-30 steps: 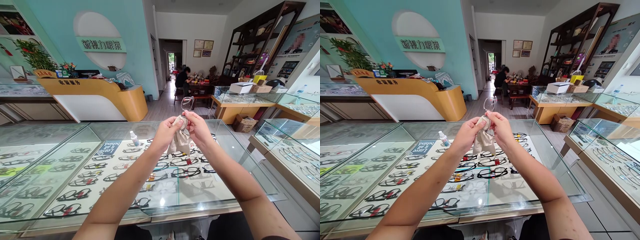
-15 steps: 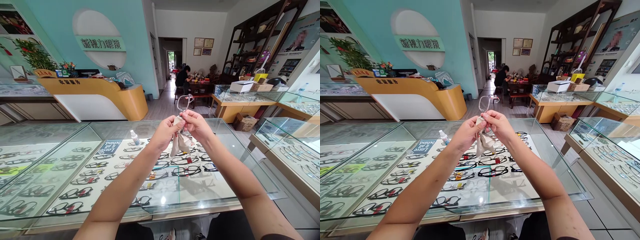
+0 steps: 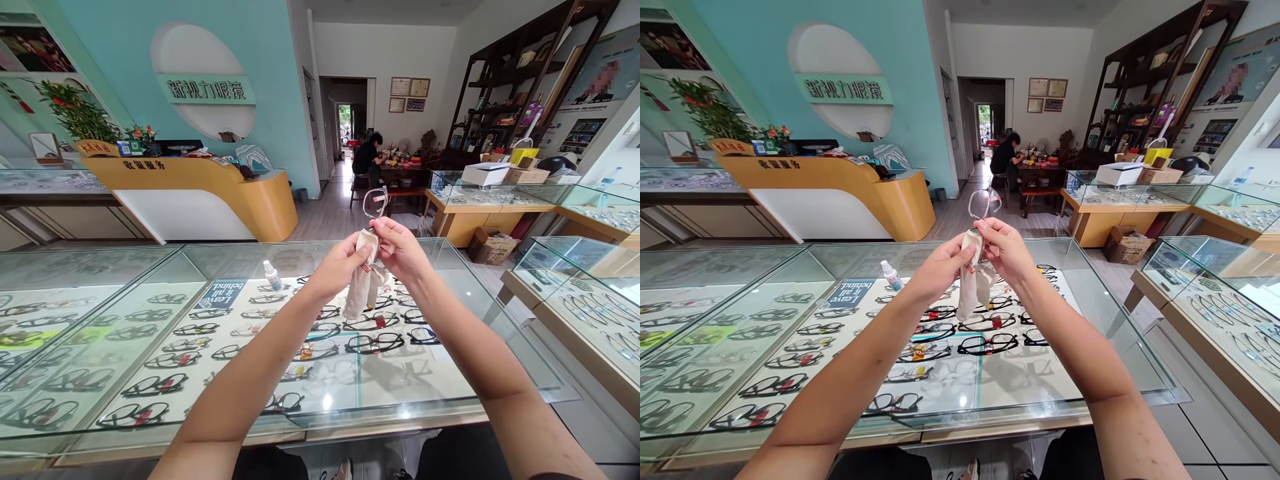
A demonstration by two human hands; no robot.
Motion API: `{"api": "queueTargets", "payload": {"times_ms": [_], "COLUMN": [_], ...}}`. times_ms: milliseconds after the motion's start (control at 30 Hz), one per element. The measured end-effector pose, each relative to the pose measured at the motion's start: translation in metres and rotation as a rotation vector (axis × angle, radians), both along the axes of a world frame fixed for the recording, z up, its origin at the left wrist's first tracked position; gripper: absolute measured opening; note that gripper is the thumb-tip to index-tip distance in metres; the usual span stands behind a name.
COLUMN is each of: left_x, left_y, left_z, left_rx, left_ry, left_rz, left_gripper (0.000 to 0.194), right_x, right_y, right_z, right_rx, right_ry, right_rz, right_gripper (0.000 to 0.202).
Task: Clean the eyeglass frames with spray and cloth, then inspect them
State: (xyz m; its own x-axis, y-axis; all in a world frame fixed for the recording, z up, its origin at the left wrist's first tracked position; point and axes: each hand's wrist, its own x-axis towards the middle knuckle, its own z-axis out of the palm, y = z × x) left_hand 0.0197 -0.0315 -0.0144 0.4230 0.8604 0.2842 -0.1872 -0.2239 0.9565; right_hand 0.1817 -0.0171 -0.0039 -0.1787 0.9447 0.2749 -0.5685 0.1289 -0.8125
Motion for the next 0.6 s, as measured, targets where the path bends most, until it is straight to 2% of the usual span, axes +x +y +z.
{"api": "queueTargets", "payload": {"times_ms": [367, 600], "left_x": [0.006, 0.001], "left_y": [-0.004, -0.001], "left_z": [-0.001, -0.002], "left_rx": [-0.006, 0.027], "left_ry": [-0.063, -0.012], "left_rz": [0.14, 0.321], "left_gripper": [0.054, 0.059], "right_x": [-0.009, -0.007], "right_y": [-0.01, -0.014], "right_z": [0.002, 0.004], "right_rx": [-0.007, 0.011], "right_ry": [0.081, 0.057], "right_rz": [0.013, 0.025], "right_gripper": [0.047, 0.045]}}
